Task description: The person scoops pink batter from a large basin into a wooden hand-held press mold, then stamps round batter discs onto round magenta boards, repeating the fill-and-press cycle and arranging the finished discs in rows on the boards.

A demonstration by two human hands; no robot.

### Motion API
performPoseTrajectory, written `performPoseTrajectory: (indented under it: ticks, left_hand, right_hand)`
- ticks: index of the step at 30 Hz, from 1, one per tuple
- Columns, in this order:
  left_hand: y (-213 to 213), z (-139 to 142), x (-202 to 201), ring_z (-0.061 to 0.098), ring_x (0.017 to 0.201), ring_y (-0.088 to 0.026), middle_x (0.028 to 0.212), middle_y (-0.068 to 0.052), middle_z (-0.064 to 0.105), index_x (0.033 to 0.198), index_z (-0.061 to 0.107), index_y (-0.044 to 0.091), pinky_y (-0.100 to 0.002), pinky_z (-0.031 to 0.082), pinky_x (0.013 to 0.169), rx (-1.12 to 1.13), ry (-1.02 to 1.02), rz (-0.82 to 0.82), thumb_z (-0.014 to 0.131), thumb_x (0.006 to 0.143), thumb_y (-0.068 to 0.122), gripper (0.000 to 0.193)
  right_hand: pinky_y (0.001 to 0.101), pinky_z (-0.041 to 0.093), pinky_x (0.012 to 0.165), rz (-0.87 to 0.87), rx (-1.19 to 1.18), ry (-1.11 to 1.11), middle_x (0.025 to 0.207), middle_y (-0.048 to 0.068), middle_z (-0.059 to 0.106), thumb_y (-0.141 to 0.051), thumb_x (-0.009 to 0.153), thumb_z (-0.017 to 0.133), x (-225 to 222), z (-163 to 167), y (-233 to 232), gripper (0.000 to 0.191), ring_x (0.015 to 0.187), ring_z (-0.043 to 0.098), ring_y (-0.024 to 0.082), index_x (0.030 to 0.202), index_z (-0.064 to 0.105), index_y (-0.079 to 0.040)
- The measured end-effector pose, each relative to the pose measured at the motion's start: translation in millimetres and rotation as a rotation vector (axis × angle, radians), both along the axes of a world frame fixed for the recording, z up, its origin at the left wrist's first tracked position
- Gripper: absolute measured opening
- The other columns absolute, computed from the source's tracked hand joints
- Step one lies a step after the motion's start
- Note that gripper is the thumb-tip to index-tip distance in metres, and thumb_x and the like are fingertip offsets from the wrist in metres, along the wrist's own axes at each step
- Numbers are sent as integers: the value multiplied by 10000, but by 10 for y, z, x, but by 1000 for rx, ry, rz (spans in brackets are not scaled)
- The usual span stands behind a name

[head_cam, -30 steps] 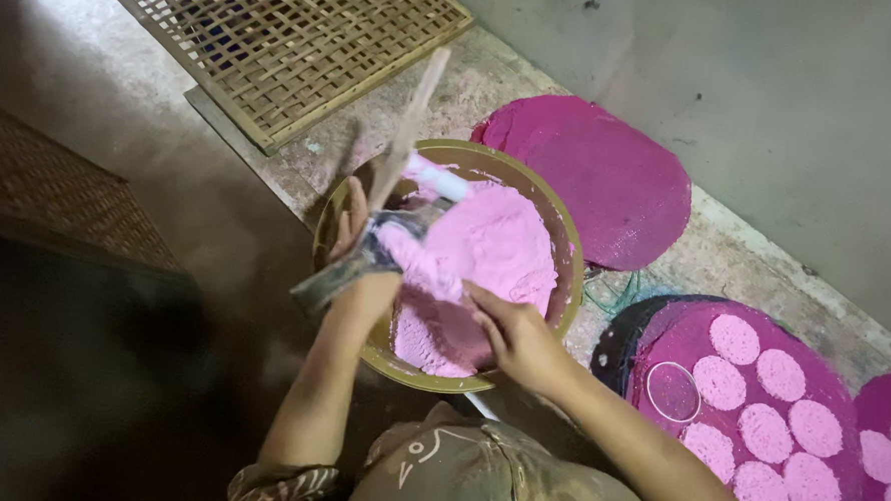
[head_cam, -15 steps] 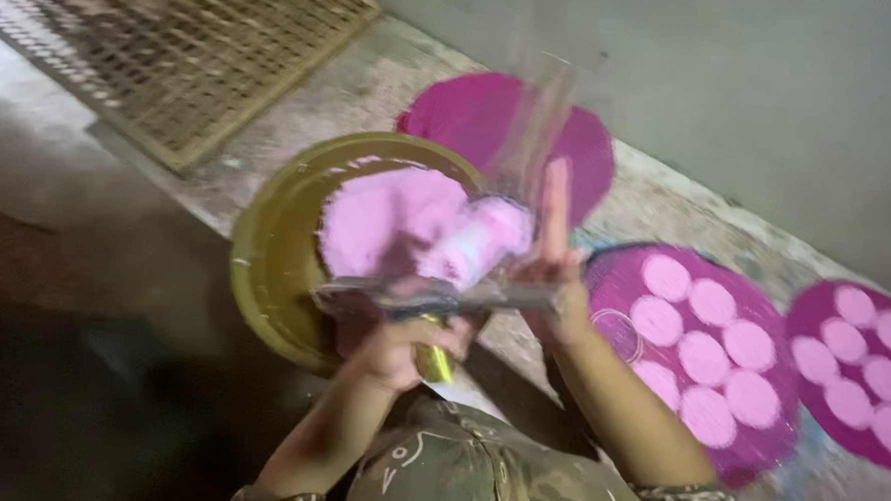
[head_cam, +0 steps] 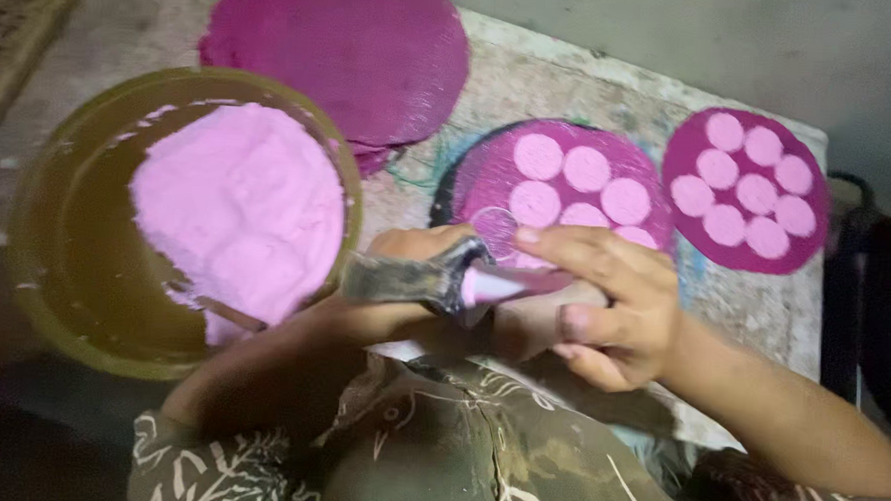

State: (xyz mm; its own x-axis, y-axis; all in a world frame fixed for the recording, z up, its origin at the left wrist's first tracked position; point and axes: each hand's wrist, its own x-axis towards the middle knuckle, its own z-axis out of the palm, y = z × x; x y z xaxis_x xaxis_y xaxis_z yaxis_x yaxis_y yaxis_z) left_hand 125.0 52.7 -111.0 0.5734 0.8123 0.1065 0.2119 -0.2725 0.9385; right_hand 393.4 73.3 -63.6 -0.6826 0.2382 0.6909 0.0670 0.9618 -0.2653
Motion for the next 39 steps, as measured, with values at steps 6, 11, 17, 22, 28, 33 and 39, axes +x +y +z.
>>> performPoseTrajectory:
  ticks: [6,11,17,22,28,33,39]
  left_hand:
    - [338,-413,558,676,1130,-165,1174,-75,696,1213,626,76,-317,563,982,-50,-198,-195,747,914,236,360]
    - [693,-582,894,693,1195,-198,1238,-92,713,1244,654,64,-333,571,1011,101,60,-158,734,901,244,396]
    - [949,-536,802,589,1340,-222,1442,-81,606,1438,546,115,-390,484,1131,-67,-370,-258,783,857,440,707]
    - [1194,-961,816,521,1384,-232,1514,-101,547,1486,424,167,-438,389,1195,-454,-1551,-331,748,779,671,927]
    - [1448,-1727,998,614,1053,-160,1027,-7,600,1167,566,130,-398,446,1162,-475,-1716,-161,692,1016,411,343]
    - [1753,-1953,863,623,1008,-136,1007,15,605,1078,579,145,-411,512,1128,-337,-1837,-206,651,966,360,253]
    - [1818,-2098,610,617,948,-140,947,10,596,1038,579,142,-377,562,1019,-377,-1920,-280,548,1064,344,206]
  right_hand:
    - [505,590,1064,-118,-35,-6,1445,276,571,-215,1006,592,128,-75,-103,532,1263,663,452,1501,399,-201]
    - [478,336,1248,-167,-528,-80,1688,298,258,-581,1129,542,659,-74,-45,901,1550,359,389,1674,79,-31]
    - [465,546,982,160,-1773,-295,1302,210,640,-789,846,535,1311,-693,380,1109,1180,629,314,1579,327,18]
    - [387,540,957,-86,-1968,-490,1143,141,643,-747,926,437,1395,-1181,441,946,1052,653,239,1471,481,25]
    - [359,553,726,-297,-1829,-813,968,102,760,-747,861,256,1215,-1014,806,891,848,729,192,1228,677,-53]
    - [363,563,656,-535,-1614,-936,789,74,738,-779,853,221,873,-919,1028,904,730,690,202,1003,756,-66]
    - [408,481,598,-519,-1383,-930,641,66,583,-792,908,222,513,-1045,1004,929,602,552,211,864,741,-23]
